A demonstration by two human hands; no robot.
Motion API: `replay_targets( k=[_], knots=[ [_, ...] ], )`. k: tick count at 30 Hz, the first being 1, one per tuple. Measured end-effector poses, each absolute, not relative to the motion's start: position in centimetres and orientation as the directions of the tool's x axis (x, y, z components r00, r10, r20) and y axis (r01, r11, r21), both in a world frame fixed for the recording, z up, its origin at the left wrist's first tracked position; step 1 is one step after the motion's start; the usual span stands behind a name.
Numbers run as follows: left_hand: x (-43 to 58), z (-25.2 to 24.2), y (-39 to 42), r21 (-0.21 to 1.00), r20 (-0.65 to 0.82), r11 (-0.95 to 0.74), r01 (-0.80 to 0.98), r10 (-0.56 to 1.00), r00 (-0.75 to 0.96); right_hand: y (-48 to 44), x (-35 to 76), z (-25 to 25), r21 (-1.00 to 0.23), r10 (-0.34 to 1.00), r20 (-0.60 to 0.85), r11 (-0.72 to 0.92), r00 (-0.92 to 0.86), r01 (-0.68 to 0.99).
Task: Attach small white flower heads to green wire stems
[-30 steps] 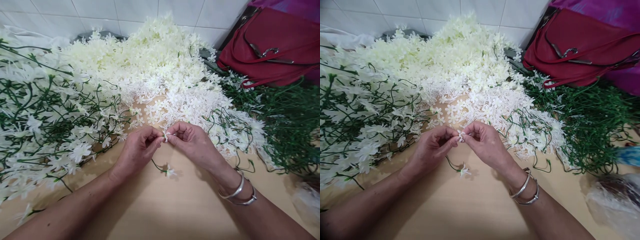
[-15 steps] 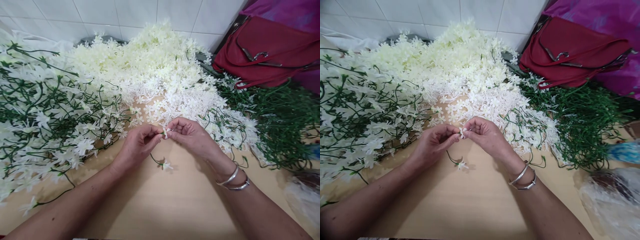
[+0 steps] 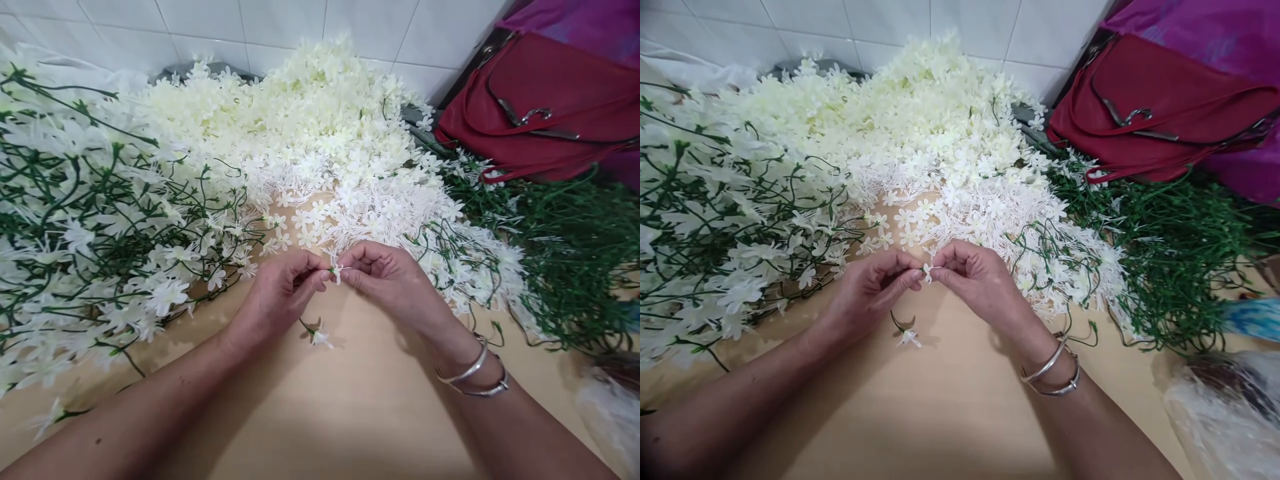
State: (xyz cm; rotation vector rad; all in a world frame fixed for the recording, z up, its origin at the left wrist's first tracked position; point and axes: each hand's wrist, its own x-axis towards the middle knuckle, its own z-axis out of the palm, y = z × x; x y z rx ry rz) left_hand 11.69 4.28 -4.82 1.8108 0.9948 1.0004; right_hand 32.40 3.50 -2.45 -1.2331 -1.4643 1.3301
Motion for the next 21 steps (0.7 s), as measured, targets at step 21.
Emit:
replay_targets(
  k=[21],
  knots=[
    [11.82,-4.59,4.23,0.868,0.313,-0.422,0.263,0.875,0.37,3.56,32.34,-2.16,-0.996,0.979,-0.029,-0.01,-0.202,0.093]
  ],
)
